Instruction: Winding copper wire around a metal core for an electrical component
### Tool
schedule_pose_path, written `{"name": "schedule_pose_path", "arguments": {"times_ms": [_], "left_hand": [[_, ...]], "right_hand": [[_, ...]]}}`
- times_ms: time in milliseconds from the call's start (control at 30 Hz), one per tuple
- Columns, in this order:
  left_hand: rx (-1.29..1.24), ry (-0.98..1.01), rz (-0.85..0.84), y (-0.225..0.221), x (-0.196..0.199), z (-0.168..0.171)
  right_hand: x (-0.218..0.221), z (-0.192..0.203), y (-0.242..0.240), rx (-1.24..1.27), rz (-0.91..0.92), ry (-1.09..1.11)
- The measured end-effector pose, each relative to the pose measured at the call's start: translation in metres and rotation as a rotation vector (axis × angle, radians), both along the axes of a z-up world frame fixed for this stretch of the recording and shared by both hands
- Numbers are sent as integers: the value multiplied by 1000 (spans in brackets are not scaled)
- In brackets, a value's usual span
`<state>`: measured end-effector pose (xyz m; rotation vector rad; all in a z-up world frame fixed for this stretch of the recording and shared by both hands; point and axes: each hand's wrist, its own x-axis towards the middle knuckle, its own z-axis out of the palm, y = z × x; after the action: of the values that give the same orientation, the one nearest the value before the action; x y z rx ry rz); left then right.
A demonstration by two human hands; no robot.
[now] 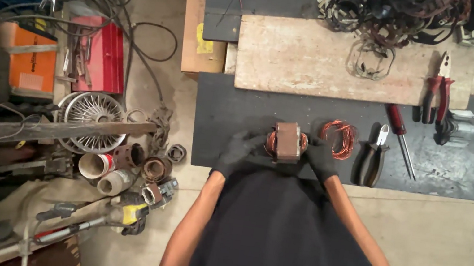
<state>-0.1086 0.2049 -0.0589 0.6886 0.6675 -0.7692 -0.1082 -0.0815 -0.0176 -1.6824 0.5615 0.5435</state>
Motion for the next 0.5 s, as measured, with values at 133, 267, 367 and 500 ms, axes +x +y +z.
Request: {"name": "schedule_pose_path", "arguments": {"times_ms": [133,267,367,500], "left_hand": [[146,-101,29,-29,11,91],[706,-401,-281,-51,6,92],[697,-441,-297,-46,1,31],[251,-525,-80,-41,-10,31]], "right_hand": [[3,21,4,118,-90,-14],[8,116,13,84,-74,-7],[-2,114,1,153,-152,-13],[-12,122,-8,222,-130,-20]]}}
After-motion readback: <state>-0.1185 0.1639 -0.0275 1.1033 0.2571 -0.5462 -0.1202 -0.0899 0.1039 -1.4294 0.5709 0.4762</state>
